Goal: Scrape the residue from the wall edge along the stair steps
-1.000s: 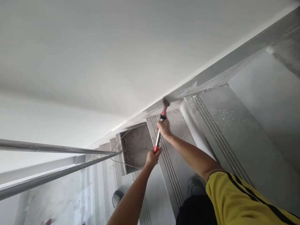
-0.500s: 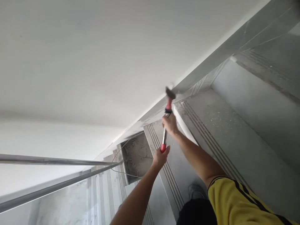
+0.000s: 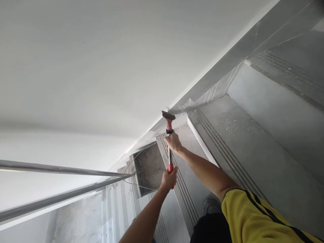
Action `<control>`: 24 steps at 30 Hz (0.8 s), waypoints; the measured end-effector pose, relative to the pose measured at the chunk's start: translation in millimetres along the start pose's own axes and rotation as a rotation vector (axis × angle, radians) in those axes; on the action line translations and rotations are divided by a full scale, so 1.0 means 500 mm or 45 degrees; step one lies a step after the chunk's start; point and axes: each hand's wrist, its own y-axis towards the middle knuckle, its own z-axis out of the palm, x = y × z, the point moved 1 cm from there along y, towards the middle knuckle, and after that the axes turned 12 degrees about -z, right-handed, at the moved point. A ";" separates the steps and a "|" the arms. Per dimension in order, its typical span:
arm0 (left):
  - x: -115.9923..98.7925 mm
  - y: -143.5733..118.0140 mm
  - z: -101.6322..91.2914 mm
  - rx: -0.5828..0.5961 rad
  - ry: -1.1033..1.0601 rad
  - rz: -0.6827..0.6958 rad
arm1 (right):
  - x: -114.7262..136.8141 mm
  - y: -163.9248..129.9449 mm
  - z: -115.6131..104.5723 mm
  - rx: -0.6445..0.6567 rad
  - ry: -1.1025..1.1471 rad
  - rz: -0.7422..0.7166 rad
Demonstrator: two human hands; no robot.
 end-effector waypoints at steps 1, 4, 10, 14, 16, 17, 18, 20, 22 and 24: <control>0.002 0.003 -0.009 -0.015 0.017 0.004 | -0.001 0.001 0.004 0.007 0.006 0.001; -0.045 0.029 -0.029 -0.045 0.080 0.081 | 0.030 0.040 -0.033 -0.120 0.124 -0.110; -0.078 0.067 -0.033 -0.062 0.107 0.159 | 0.046 0.071 -0.067 -0.262 0.366 -0.210; 0.045 0.060 -0.055 -0.131 0.058 -0.025 | -0.055 -0.005 0.048 -0.108 0.314 -0.033; 0.085 0.063 -0.063 -0.161 0.040 -0.106 | -0.094 -0.026 0.087 -0.061 0.248 0.085; 0.092 0.067 -0.064 -0.166 0.034 -0.129 | -0.103 -0.027 0.092 -0.064 0.228 0.117; 0.091 0.074 -0.060 -0.164 0.030 -0.137 | -0.106 -0.022 0.087 -0.080 0.219 0.125; 0.069 0.089 -0.042 -0.139 0.025 -0.122 | -0.093 -0.001 0.053 -0.124 0.215 0.087; 0.041 0.103 -0.013 -0.089 0.020 -0.092 | -0.070 0.022 0.006 -0.152 0.211 0.035; 0.024 0.109 0.014 -0.048 0.006 -0.074 | -0.051 0.037 -0.030 -0.139 0.211 0.014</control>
